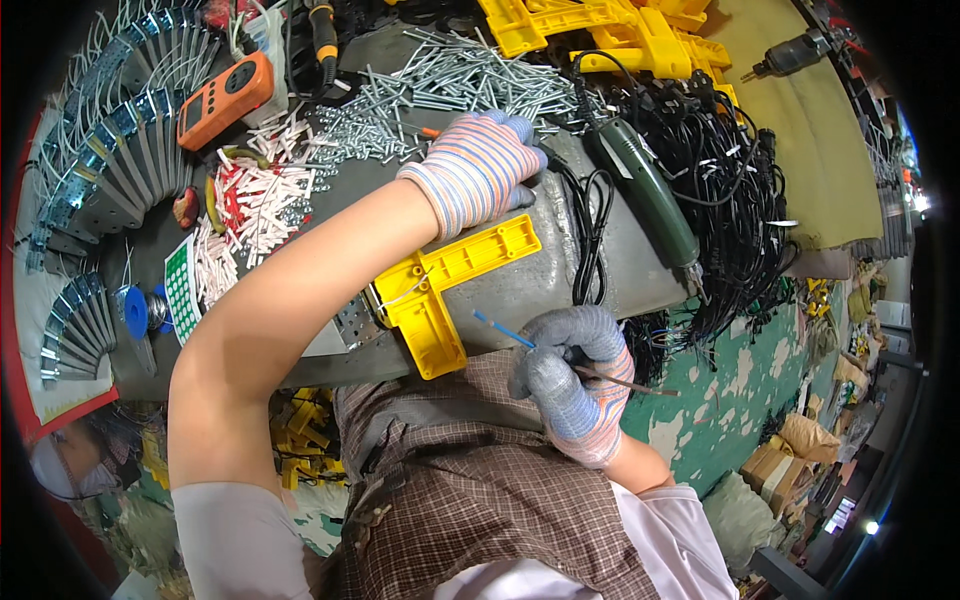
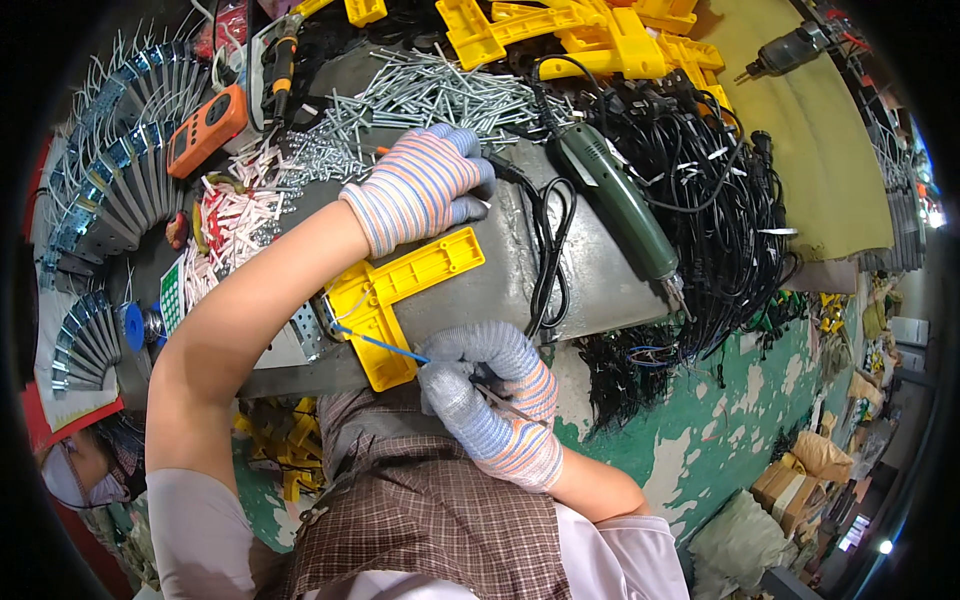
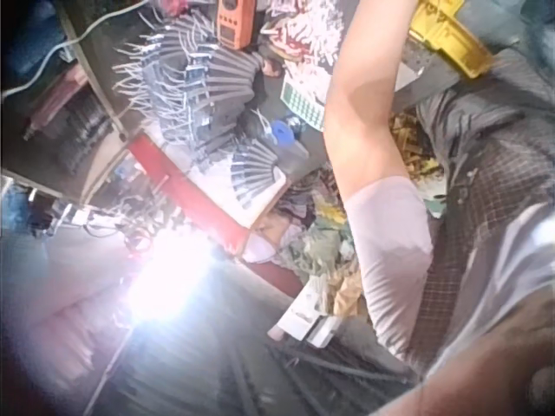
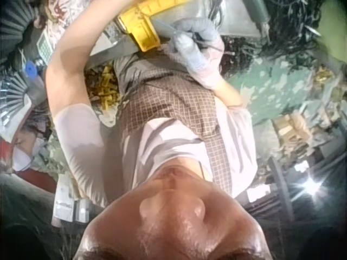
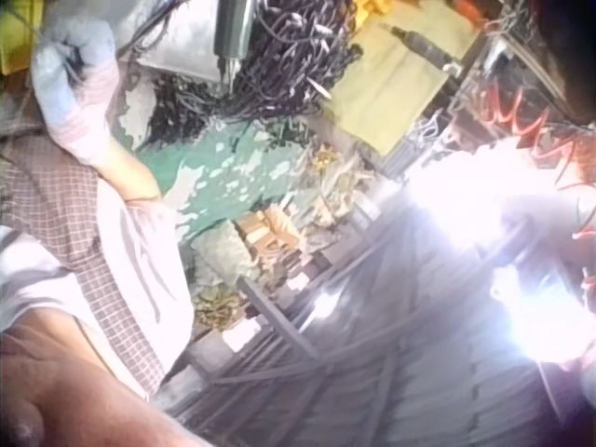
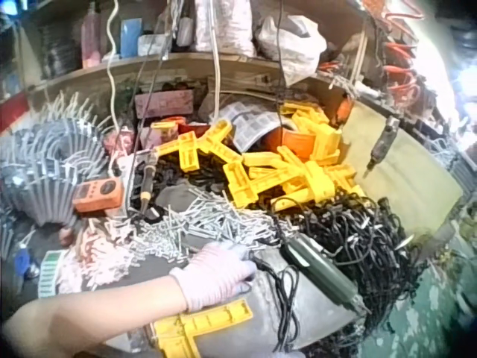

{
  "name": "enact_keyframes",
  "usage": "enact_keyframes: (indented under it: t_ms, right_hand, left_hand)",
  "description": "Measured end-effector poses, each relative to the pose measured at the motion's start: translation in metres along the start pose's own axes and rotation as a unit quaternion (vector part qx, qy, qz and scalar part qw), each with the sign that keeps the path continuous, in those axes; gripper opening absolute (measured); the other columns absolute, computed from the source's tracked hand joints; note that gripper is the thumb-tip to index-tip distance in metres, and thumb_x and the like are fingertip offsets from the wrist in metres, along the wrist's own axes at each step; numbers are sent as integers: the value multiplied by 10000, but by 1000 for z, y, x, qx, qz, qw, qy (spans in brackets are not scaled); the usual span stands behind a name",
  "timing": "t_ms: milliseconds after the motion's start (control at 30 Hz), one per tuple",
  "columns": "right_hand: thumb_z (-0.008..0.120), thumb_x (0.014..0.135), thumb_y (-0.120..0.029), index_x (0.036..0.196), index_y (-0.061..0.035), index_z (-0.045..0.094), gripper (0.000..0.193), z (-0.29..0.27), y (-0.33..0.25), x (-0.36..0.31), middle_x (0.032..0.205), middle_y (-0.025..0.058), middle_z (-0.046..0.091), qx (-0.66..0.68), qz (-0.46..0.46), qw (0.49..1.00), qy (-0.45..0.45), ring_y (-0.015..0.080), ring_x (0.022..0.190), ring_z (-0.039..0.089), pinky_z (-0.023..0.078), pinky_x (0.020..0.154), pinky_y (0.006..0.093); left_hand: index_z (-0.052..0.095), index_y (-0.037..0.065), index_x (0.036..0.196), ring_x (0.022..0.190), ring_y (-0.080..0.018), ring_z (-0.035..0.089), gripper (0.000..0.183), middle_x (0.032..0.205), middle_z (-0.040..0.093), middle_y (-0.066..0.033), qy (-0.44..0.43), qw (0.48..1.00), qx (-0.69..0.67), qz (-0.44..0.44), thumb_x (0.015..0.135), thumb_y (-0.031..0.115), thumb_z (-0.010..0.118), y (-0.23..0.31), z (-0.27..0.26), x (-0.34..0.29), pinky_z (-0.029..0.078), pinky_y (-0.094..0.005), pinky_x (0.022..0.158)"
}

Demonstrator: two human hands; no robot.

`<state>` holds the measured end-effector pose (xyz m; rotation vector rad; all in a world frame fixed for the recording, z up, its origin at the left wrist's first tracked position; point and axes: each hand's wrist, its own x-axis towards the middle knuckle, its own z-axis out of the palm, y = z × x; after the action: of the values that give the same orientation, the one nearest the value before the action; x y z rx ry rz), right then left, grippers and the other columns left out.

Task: The person assembles components for a heating device by soldering electrical wires, then secures a metal plate to a yellow plastic housing with screws using an electric screwdriver, and finally tests the device with a multimeter.

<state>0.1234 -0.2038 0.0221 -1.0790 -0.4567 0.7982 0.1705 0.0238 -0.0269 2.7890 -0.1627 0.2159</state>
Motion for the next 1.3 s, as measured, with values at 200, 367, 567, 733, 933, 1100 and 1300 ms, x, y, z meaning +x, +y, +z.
enact_keyframes:
  t_ms: [200,367,567,733,933,1100,1300]
  right_hand:
    - [682,885,-74,999,-39,615,137,-2,7,4,846,41,645,-7,34,999,41,85,729,575,472,660,240]
    - [701,867,-61,951,-41,633,110,8,7,18,826,13,634,-9,9,999,53,59,731,546,442,662,216]
    - [698,828,-24,847,-50,635,70,20,5,40,743,-44,581,-140,46,989,-22,15,660,457,371,598,179]
    - [697,788,-28,815,-54,626,81,20,11,48,693,-47,561,-211,38,975,-65,22,618,446,372,563,196]
    - [696,779,-31,808,-46,628,75,17,11,52,674,-28,585,-305,5,949,-84,26,611,480,393,557,204]
    - [693,778,-29,808,-42,634,68,24,5,51,668,-27,587,-275,37,958,-77,27,607,484,405,557,209]
    - [703,764,-25,800,-56,640,79,21,-3,50,693,-23,609,-341,15,934,-107,38,613,525,437,565,217]
  left_hand:
    - [647,79,875,946,-335,589,193,945,614,-128,6,993,116,11,794,250,686,2,4,-5,483,-449,808]
    - [584,25,949,775,-195,608,138,879,638,-88,203,927,-259,-183,911,150,631,-3,-37,-66,493,-320,713]
    - [547,12,925,793,-109,615,150,903,655,-93,300,648,-610,-342,863,22,683,69,-51,-170,521,-245,727]
    - [532,50,923,912,-147,628,221,1003,662,-133,404,642,-598,-260,830,-88,676,92,-25,-185,526,-274,806]
    - [534,61,906,930,-138,631,237,1024,669,-133,417,702,-518,-255,816,-75,706,91,-24,-188,516,-258,754]
    - [604,64,933,838,-189,663,211,1005,687,-116,467,744,-426,-216,796,-12,745,93,-16,-187,518,-287,700]
    - [660,76,964,875,-278,665,206,1017,684,-99,352,879,-237,-216,777,48,743,85,-28,-194,522,-354,739]
